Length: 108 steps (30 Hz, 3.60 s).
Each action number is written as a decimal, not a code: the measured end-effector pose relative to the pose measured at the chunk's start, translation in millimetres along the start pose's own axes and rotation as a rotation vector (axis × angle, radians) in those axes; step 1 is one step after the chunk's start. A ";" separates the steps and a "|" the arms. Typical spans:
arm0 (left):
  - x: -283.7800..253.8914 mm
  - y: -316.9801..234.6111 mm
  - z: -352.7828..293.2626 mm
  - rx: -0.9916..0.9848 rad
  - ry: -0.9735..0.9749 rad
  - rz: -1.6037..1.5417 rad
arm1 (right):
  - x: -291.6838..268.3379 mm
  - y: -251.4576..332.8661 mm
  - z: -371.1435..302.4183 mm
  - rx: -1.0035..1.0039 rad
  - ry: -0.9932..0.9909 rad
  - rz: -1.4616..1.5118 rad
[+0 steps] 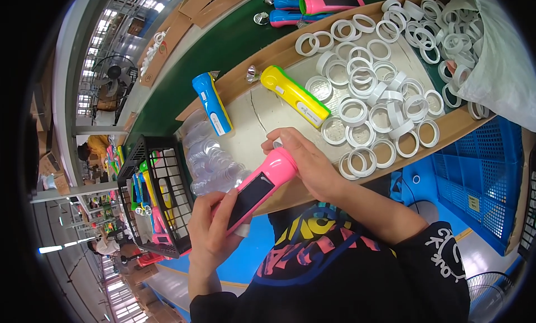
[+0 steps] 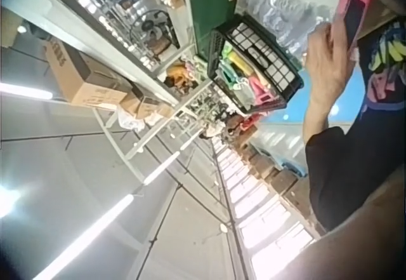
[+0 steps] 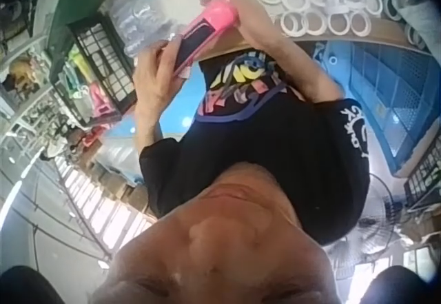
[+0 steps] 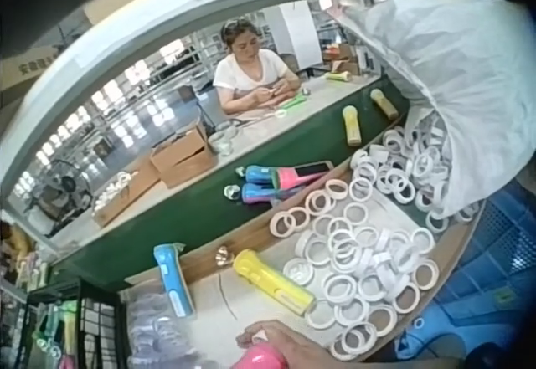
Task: Assembling portable flashlights by attaching heads and plastic rings to the main bodies.
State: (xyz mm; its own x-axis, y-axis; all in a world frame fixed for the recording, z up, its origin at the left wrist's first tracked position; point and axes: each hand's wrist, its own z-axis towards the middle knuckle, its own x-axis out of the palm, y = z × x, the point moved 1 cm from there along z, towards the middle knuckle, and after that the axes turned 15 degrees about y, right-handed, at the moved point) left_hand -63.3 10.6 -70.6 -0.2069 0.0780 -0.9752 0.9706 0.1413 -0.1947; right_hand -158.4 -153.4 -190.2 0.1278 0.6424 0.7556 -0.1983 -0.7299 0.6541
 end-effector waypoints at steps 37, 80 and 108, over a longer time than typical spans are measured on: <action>89.8 8.6 21.0 -0.344 -0.183 -2.065 | -12.6 49.6 10.5 -0.048 0.057 -0.080; 116.0 -13.5 27.8 -0.334 0.068 -1.518 | 2.9 30.9 4.3 -0.081 -0.216 -0.143; 98.4 -40.4 31.4 0.285 0.501 -2.651 | 19.6 30.4 14.8 -0.251 0.276 0.345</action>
State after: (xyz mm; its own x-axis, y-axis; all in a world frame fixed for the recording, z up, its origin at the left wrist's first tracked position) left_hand -119.0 -18.5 -162.0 -0.2073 0.1476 0.9671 -0.9483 0.2125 -0.2357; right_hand -147.5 -166.5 -155.0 -0.2414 0.4366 0.8667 -0.4151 -0.8537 0.3144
